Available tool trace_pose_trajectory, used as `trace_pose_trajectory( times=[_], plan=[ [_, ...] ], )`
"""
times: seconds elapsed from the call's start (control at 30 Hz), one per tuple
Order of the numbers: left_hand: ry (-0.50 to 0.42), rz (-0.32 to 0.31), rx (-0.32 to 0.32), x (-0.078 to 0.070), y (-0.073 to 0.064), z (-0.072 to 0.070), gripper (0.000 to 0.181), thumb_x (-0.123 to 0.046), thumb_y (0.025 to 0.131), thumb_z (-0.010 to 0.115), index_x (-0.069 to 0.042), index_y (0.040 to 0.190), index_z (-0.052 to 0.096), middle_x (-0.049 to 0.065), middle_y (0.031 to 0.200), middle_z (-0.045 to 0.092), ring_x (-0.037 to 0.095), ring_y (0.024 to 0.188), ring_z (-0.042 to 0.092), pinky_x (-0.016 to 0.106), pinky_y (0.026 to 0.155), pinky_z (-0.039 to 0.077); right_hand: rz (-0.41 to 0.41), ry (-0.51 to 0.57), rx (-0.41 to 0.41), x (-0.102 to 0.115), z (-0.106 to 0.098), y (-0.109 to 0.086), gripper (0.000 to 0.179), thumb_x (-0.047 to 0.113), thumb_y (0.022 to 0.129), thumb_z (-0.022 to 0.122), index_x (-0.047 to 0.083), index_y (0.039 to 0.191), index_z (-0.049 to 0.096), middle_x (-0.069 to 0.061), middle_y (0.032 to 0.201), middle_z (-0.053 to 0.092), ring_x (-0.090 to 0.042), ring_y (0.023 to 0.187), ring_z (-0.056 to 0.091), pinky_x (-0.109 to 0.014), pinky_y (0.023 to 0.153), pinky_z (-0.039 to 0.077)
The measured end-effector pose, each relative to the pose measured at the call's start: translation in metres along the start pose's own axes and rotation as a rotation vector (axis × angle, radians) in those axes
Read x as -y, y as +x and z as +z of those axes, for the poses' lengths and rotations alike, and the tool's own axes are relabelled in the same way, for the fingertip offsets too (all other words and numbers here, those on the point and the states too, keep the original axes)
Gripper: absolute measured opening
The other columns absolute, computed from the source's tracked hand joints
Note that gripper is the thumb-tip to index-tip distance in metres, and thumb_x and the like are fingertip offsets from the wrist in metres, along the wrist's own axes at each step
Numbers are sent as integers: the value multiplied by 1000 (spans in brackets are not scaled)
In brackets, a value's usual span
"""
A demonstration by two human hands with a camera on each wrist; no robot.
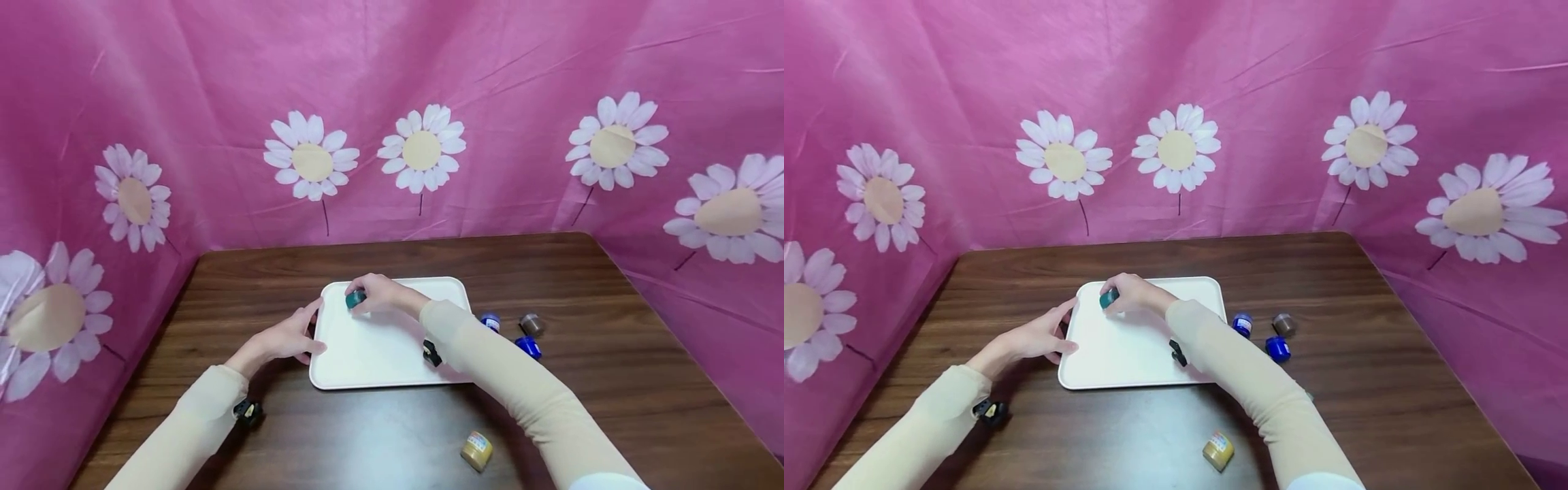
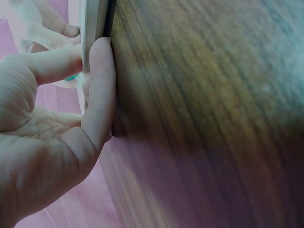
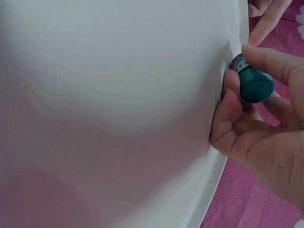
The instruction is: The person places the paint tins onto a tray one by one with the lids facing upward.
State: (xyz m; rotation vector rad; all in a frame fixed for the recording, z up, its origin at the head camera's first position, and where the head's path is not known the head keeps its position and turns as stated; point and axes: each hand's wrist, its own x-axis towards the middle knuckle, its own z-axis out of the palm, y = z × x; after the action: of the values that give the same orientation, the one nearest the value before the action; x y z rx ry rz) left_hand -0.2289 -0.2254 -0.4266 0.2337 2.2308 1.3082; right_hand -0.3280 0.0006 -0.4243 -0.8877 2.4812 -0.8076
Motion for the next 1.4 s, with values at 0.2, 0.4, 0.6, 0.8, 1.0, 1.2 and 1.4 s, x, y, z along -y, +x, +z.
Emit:
trace_pose_trajectory(
  times=[0.2, 0.4, 0.6, 0.8, 1.0, 1.2, 1.4],
  plan=[
    [4, -2, -9, 1, 3, 2, 101, 2, 90, 72, -4, 161, 1, 26, 134, 26, 26, 84, 63, 42, 65, 63, -7, -9, 12, 0, 0, 0, 38, 18, 86, 83, 8, 121, 71, -1, 104, 70, -13, 94, 58, -23, 89, 50],
    [0, 3, -14, 2, 3, 1, 100, 4, 90, 72, -4, 161, 2, 27, 133, 26, 27, 84, 64, 43, 64, 63, -20, -80, 16, 2, 3, 3, 34, 21, 88, 81, 11, 118, 72, 1, 101, 69, -12, 93, 59, -23, 89, 50],
    [-1, 9, -8, 2, 4, 4, 101, 4, 90, 72, -4, 162, 2, 27, 133, 27, 25, 82, 64, 43, 63, 63, 6, -77, 27, 1, 2, 1, 35, 24, 88, 82, 13, 119, 71, 1, 104, 69, -12, 97, 60, -24, 93, 50],
    [11, 10, -16, 0, 3, 1, 101, 3, 90, 73, -4, 162, 2, 27, 132, 27, 26, 82, 62, 43, 63, 63, -5, -84, 41, 4, 1, 1, 38, 26, 87, 82, 12, 120, 70, 0, 107, 69, -12, 99, 60, -24, 94, 49],
    [0, 5, -15, 4, 1, 6, 101, 3, 90, 73, -5, 162, 3, 26, 132, 28, 26, 83, 63, 43, 63, 63, -16, -96, 51, 2, 8, 1, 40, 27, 86, 83, 12, 121, 70, 2, 102, 68, -11, 95, 58, -22, 89, 49],
    [-8, 9, -10, 6, 1, 9, 101, 4, 89, 72, -4, 162, 2, 27, 133, 28, 26, 82, 64, 43, 63, 63, -8, -47, 49, 0, 10, -1, 48, 24, 85, 84, 6, 127, 66, 3, 79, 56, -8, 72, 50, -19, 67, 42],
    [-2, 16, -20, 5, 2, 3, 102, 4, 89, 74, -5, 162, 3, 27, 132, 28, 27, 82, 63, 43, 62, 63, -14, 6, 48, 3, 6, -1, 54, 21, 87, 83, 5, 133, 60, 3, 79, 56, -7, 69, 49, -19, 65, 41]
  ],
)
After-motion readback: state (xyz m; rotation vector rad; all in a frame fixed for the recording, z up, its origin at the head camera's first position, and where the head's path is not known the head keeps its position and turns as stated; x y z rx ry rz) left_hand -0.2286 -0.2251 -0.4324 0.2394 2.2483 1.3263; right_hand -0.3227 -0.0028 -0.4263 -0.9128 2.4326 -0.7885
